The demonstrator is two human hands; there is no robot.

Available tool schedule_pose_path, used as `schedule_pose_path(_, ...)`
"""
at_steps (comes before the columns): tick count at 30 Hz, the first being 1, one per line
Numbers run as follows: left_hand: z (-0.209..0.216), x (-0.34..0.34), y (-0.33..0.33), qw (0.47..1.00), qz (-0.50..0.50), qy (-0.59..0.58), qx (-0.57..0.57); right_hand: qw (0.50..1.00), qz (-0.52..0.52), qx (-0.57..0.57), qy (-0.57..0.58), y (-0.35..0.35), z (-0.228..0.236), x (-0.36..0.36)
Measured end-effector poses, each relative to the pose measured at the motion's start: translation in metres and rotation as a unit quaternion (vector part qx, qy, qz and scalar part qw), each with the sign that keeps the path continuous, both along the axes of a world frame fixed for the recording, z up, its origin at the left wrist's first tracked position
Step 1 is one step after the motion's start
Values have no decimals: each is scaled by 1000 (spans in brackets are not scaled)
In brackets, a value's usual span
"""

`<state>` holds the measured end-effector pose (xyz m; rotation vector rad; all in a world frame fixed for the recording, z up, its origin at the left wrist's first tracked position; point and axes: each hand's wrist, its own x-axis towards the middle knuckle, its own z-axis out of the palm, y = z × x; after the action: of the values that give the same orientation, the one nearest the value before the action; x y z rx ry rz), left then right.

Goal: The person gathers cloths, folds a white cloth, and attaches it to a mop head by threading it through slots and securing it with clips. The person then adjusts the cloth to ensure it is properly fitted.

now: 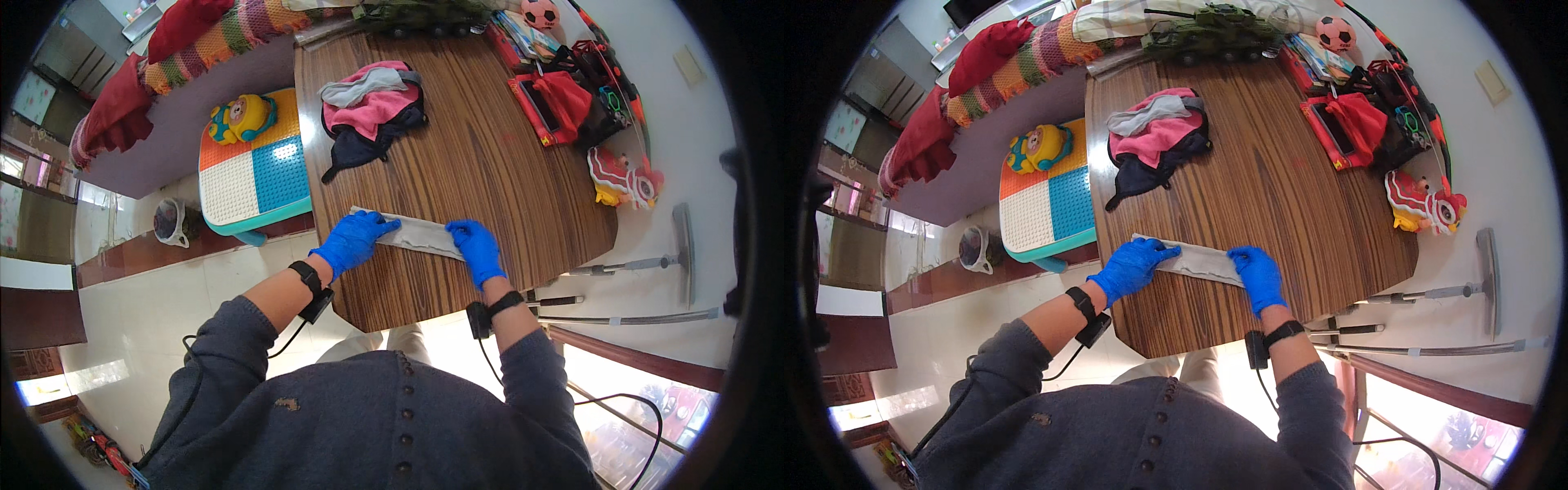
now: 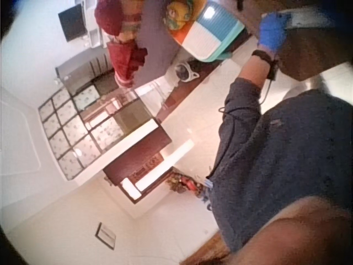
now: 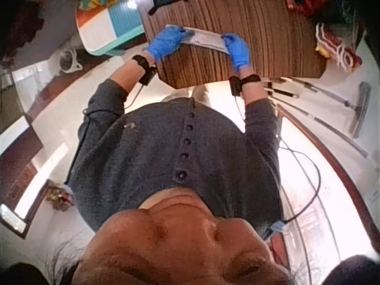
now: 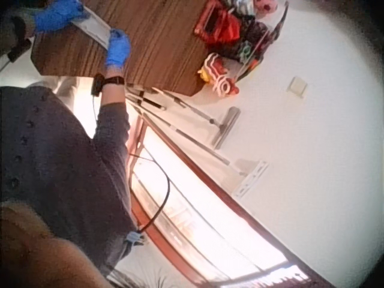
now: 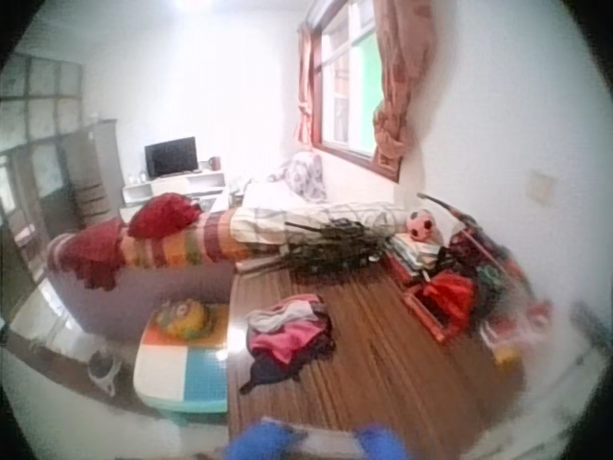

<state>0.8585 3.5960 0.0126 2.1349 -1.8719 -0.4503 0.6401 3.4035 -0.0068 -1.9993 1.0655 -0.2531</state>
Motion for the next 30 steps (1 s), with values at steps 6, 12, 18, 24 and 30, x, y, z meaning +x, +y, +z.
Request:
schedule_pose_path(6,-4,36,20,983,96,152,-34,982,-89,131,-99,-27,-6,-23)
schedule_pose_path(12,4,45,33,966,204,130,-95,990,45,-90,-96,4,-10,-14)
schedule_pose_path(18,3,37,31,982,156,85,-70,996,41,-60,-50,1,-8,-21)
schedule_pose_path(24,-4,40,37,997,74,-19,-8,990,90,-102,20,-11,3,-51)
schedule_pose_path(30,0,48,34,999,15,2,51,995,37,-92,16,-12,14,-52)
